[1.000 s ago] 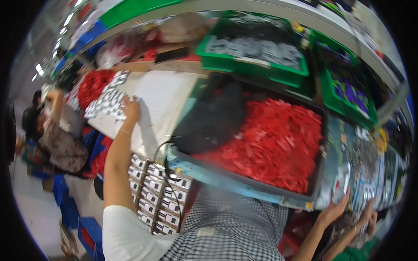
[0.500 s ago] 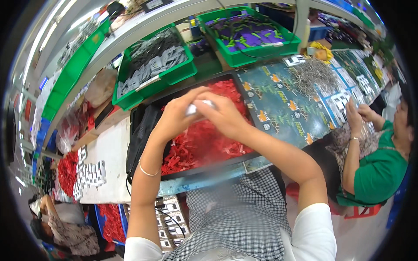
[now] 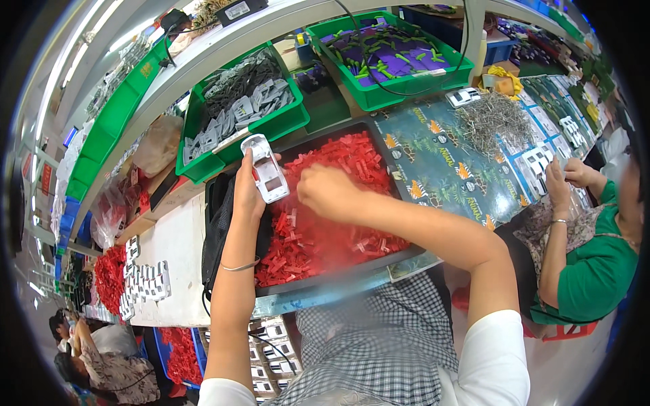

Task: The person assembles toy cars by picking car shells, fitting plastic parts from a tray into them by hand, and placing them on the work surface.

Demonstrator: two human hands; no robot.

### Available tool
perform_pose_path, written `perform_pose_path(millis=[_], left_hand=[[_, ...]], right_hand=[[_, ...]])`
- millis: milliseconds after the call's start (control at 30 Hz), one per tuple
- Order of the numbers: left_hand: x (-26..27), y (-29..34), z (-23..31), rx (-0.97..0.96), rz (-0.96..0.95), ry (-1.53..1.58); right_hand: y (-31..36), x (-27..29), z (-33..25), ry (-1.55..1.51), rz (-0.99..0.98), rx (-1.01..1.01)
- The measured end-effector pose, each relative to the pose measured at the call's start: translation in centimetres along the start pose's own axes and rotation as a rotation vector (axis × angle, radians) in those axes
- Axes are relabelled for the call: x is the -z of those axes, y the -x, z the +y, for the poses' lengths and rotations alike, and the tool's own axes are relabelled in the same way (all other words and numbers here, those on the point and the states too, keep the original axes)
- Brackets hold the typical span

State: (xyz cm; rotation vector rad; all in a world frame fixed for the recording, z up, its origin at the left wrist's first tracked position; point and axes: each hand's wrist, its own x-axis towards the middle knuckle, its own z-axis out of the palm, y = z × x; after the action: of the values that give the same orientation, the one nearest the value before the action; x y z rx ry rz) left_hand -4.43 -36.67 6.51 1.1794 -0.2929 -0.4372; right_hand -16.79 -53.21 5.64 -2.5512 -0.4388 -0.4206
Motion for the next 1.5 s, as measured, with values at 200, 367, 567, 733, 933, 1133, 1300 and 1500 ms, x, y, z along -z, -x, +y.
perform_pose_path(millis=[200, 367, 567, 733, 933, 1133, 1300, 1500], left_hand=[[0.5, -0.1, 0.0, -0.017, 0.018, 0.047], [0.5, -0.3, -0.2, -0.009, 0.019, 0.052], [1.3, -0.8, -0.9, -0.006, 0.050, 0.019], [1.6, -0.9, -1.3, -0.008, 0.059, 0.018], [0.5, -0.5, -2.2, 0.011, 0.089, -0.028], [-3.1, 1.7, -3.6, -0.077, 0.084, -0.108], [-2.9, 2.0, -3.8, -0.006, 0.046, -0.092], [-2.7, 1.7, -3.8, 0.057, 0.029, -0.039]], right_hand=[[-3.0, 1.5, 1.3, 0.190, 0.056, -0.076], [-2.3, -0.6, 3.1, 0.041, 0.113, -0.068], [-1.2, -0.8, 1.3, 0.018, -0.147, 0.156], [-0.8, -1.4, 1.2, 0.116, -0.176, 0.139], [-1.8, 0.0, 0.3, -0.269, 0.232, 0.066], [-2.1, -1.1, 0.8, 0.007, 0.483, 0.103], [-1.4, -2.2, 0.5, 0.126, 0.344, 0.091], [-1.6, -0.8, 0.5, 0.102, 0.379, 0.152]])
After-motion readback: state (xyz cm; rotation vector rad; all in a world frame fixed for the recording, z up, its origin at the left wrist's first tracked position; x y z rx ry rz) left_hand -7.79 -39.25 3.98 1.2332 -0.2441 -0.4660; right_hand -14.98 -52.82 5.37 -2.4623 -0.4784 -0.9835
